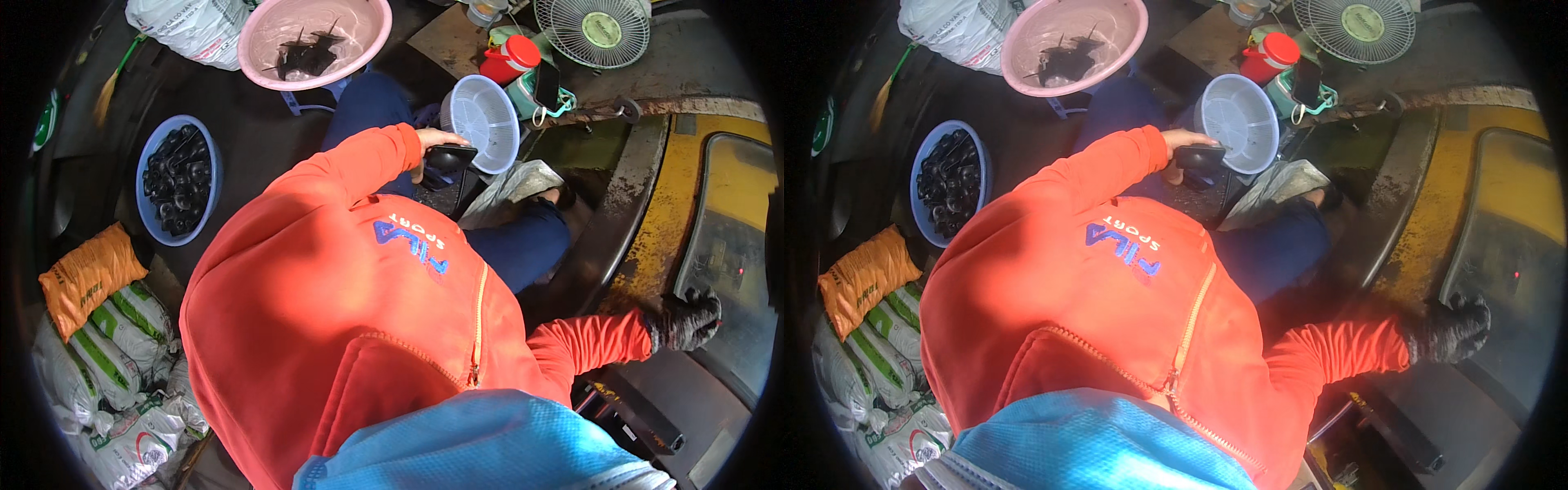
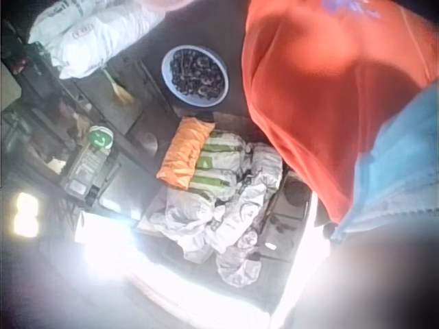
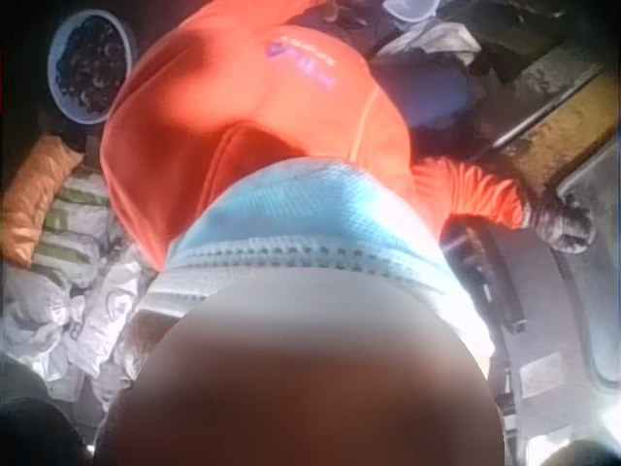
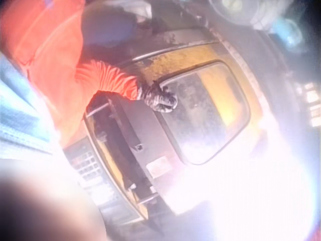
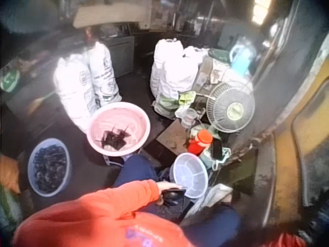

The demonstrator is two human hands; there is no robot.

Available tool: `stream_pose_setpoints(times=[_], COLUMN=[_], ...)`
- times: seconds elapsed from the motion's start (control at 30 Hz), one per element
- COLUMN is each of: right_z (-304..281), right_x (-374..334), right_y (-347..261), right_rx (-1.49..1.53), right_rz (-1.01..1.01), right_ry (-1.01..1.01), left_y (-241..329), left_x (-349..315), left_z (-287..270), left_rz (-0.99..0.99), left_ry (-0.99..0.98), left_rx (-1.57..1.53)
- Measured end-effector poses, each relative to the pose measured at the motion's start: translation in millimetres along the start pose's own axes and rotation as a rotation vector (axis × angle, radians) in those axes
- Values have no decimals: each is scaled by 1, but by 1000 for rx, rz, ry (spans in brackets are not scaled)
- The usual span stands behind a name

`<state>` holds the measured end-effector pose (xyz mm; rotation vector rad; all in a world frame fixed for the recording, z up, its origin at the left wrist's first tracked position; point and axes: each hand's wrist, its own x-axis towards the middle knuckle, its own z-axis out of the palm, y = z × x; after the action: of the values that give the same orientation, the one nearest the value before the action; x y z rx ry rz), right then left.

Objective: The person sits on the floor and repeatedly wipes small black metal parts with a cloth, then places them into a plastic container. The person also briefly handles a smartphone and a small black object.

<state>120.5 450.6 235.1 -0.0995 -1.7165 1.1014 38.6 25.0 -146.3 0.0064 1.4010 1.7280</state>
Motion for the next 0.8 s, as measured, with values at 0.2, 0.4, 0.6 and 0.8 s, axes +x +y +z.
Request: stream_pose_setpoints(times=[0.2,0.4,0.6,0.8], right_z=[-74,-87,-109,-100], right_x=[57,-12,-61,-52], right_y=[31,-13,-93,-82], right_rx=[-5,-57,598,923], right_rz=[-25,-155,-201,-178], right_ry=[-385,-429,-345,-206], left_y=[11,11,-15,-26], left_x=[-11,-20,-20,-4], left_z=[13,3,-10,-34], left_rz=[-386,-257,-102,-166], left_ry=[259,10,6,126], left_rx=[-325,-268,-278,-371])
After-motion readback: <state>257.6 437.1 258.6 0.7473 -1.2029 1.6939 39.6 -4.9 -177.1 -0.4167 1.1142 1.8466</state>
